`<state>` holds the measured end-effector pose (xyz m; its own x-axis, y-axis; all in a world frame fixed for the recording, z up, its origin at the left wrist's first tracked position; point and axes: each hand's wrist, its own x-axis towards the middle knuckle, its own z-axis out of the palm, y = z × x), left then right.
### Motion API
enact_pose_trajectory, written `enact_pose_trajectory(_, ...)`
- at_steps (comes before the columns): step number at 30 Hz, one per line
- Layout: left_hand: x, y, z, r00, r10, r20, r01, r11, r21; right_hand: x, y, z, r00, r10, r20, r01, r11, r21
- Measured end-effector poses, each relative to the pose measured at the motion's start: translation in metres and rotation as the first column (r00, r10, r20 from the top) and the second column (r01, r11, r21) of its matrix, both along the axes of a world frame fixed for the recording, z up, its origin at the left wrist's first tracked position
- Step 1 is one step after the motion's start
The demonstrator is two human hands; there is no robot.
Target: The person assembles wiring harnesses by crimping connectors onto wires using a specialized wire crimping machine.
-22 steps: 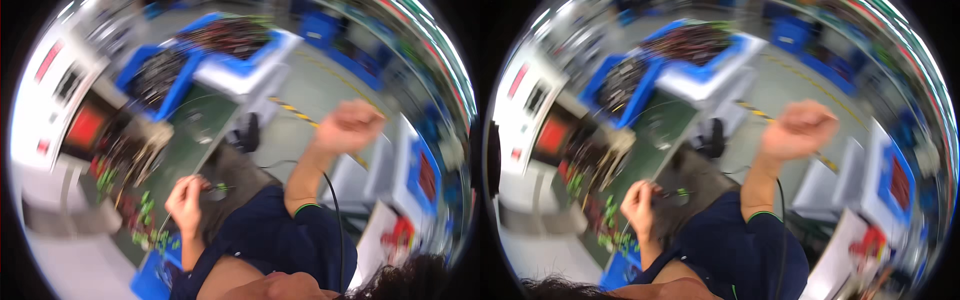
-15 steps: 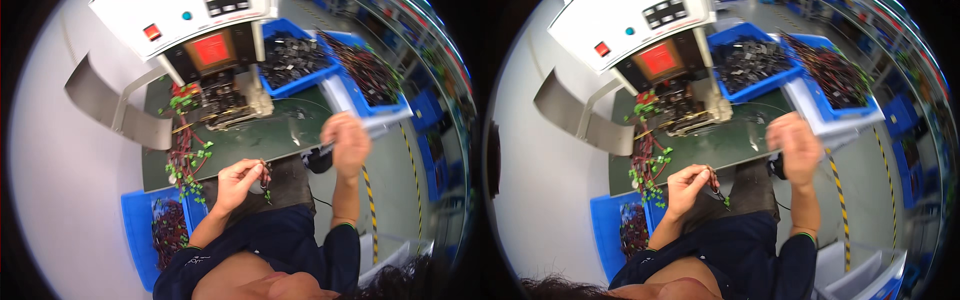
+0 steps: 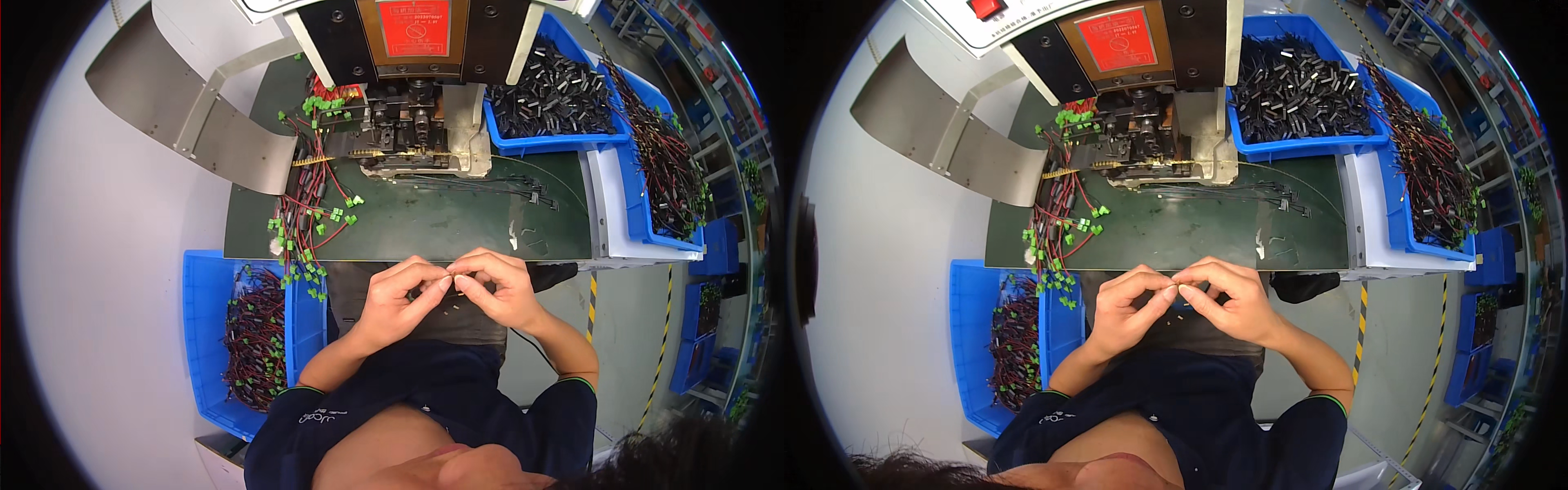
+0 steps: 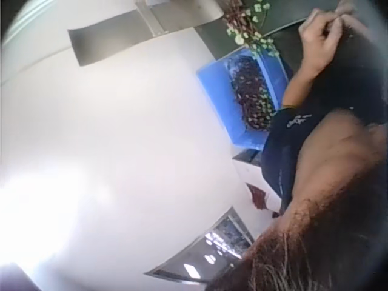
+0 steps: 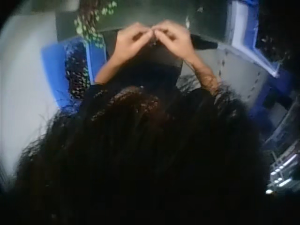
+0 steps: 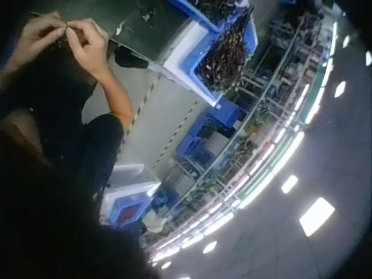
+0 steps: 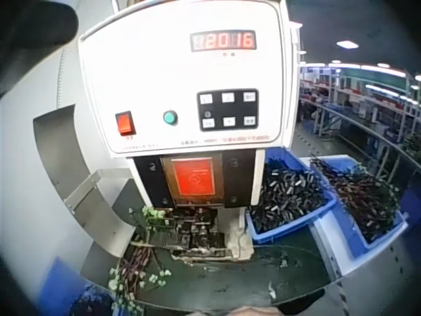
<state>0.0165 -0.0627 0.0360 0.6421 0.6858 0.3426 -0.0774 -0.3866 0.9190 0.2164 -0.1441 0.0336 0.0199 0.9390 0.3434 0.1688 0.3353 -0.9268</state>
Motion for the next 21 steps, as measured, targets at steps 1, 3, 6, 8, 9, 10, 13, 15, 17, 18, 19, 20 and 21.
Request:
enact_pose_trajectory(1, 0.001, 0.001, 0.000, 1.000, -0.001, -0.004, 0.001, 1.000, -0.002, 0.000, -0.001, 0.000, 0.998, -0.050, 0.046, 0.051, 0.999, -0.009)
enact_pose_trajectory(3, 0.004, 0.003, -0.001, 1.000, 0.007, 0.001, -0.007, 1.000, -0.004, -0.001, -0.001, -0.002, 0.989, -0.134, 0.061, 0.133, 0.991, 0.020)
enact_pose_trajectory(6, 0.006, 0.006, -0.005, 1.000, -0.028, 0.006, 0.028, 0.984, -0.174, -0.002, -0.002, -0.002, 0.983, -0.179, 0.044, 0.178, 0.984, 0.015)
enact_pose_trajectory(8, 0.007, 0.008, -0.010, 0.997, -0.057, 0.054, 0.074, 0.921, -0.384, -0.002, -0.002, -0.001, 0.981, -0.182, 0.060, 0.182, 0.983, 0.006)
enact_pose_trajectory(9, 0.008, 0.010, -0.012, 0.993, -0.064, 0.098, 0.104, 0.860, -0.500, -0.001, -0.002, -0.001, 0.984, -0.173, 0.040, 0.173, 0.985, 0.008)
enact_pose_trajectory(10, 0.009, 0.011, -0.015, 0.986, -0.068, 0.154, 0.149, 0.782, -0.606, -0.001, -0.002, -0.001, 0.982, -0.182, 0.052, 0.183, 0.983, -0.016)
enact_pose_trajectory(13, 0.010, 0.015, -0.022, 0.971, -0.107, 0.213, 0.221, 0.744, -0.631, -0.003, 0.000, -0.003, 0.982, -0.187, 0.013, 0.188, 0.981, -0.040)
enact_pose_trajectory(15, 0.010, 0.016, -0.025, 0.963, -0.107, 0.247, 0.249, 0.708, -0.661, -0.005, 0.003, -0.005, 0.983, -0.183, -0.031, 0.181, 0.982, -0.053)
enact_pose_trajectory(17, 0.010, 0.016, -0.026, 0.949, -0.102, 0.300, 0.290, 0.662, -0.691, -0.008, 0.007, -0.007, 0.979, -0.200, -0.027, 0.200, 0.980, -0.018)
enact_pose_trajectory(18, 0.010, 0.016, -0.027, 0.938, -0.098, 0.333, 0.316, 0.637, -0.703, -0.009, 0.008, -0.008, 0.979, -0.198, -0.049, 0.197, 0.980, -0.015)
enact_pose_trajectory(19, 0.010, 0.017, -0.027, 0.926, -0.092, 0.366, 0.343, 0.612, -0.712, -0.010, 0.009, -0.008, 0.979, -0.201, -0.033, 0.201, 0.980, 0.002)
enact_pose_trajectory(20, 0.010, 0.017, -0.028, 0.918, -0.091, 0.386, 0.361, 0.593, -0.720, -0.010, 0.010, -0.008, 0.981, -0.194, -0.032, 0.194, 0.981, 0.008)
enact_pose_trajectory(21, 0.010, 0.017, -0.028, 0.910, -0.089, 0.405, 0.379, 0.574, -0.726, -0.010, 0.011, -0.007, 0.982, -0.180, -0.051, 0.180, 0.984, 0.009)
